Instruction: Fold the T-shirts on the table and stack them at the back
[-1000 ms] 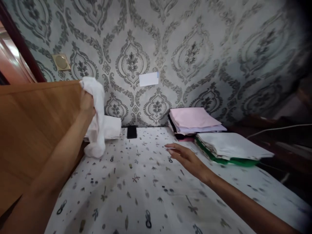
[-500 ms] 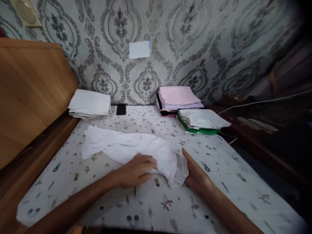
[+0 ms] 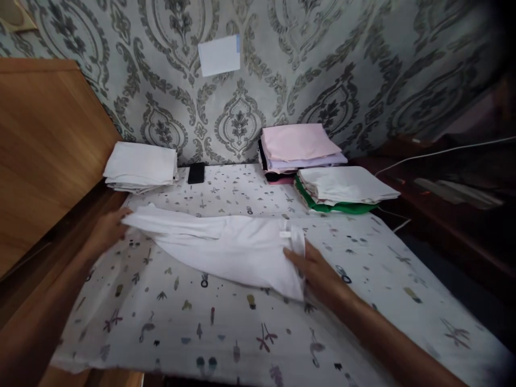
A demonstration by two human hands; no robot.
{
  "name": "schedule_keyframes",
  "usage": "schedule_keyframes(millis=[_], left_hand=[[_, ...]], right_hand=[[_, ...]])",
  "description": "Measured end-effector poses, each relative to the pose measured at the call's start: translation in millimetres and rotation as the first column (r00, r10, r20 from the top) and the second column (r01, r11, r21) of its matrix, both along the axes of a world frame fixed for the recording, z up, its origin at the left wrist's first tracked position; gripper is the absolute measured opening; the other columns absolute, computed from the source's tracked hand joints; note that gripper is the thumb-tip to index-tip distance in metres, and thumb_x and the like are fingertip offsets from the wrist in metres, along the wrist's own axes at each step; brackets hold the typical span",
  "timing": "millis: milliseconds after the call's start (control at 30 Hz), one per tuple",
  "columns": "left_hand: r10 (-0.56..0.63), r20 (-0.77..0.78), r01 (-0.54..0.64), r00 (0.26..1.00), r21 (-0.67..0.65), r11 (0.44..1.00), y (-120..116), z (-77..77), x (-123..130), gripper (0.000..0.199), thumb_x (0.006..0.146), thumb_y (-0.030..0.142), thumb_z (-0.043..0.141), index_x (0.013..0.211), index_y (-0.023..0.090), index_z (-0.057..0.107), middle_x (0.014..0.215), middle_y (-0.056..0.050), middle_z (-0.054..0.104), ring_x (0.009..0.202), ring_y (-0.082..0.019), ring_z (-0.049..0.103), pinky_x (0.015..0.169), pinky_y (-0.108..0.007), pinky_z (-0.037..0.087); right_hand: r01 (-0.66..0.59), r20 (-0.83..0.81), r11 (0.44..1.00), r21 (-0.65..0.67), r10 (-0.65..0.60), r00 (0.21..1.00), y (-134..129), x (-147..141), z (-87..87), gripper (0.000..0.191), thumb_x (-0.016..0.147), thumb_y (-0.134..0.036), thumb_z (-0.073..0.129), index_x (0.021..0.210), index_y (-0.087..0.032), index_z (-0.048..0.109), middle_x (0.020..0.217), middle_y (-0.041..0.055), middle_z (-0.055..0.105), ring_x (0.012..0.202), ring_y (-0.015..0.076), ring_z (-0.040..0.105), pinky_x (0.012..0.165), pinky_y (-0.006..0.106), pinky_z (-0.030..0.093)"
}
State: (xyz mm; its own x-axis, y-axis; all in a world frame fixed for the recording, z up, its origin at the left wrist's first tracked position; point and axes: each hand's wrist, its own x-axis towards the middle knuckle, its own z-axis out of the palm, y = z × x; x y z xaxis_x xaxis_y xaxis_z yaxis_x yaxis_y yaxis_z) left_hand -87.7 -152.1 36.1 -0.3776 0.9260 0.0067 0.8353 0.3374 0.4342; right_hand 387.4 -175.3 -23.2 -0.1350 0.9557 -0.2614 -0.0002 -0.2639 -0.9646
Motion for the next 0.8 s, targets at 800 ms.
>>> schedule_keyframes(millis=[800], left_hand=[[-0.558,-0.244,0.533,0.793,-0.163,0.83,46,-49.0,10,0.028,0.084,0.032,0.041,0.092,0.02,0.064,0.088,-0.008,0.066,0.087,-0.025,0.06,0.082,-0.038,0.047]], right_hand=[[-0.653,0.944,0.731,0.198,0.037,0.328,200,-83,-7.0,0.028,0.086,-0.016,0.059,0.11,-0.02,0.072,0.106,0.0083,0.071,0.103,0.0226,0.062,0.087,0.029,0.045]])
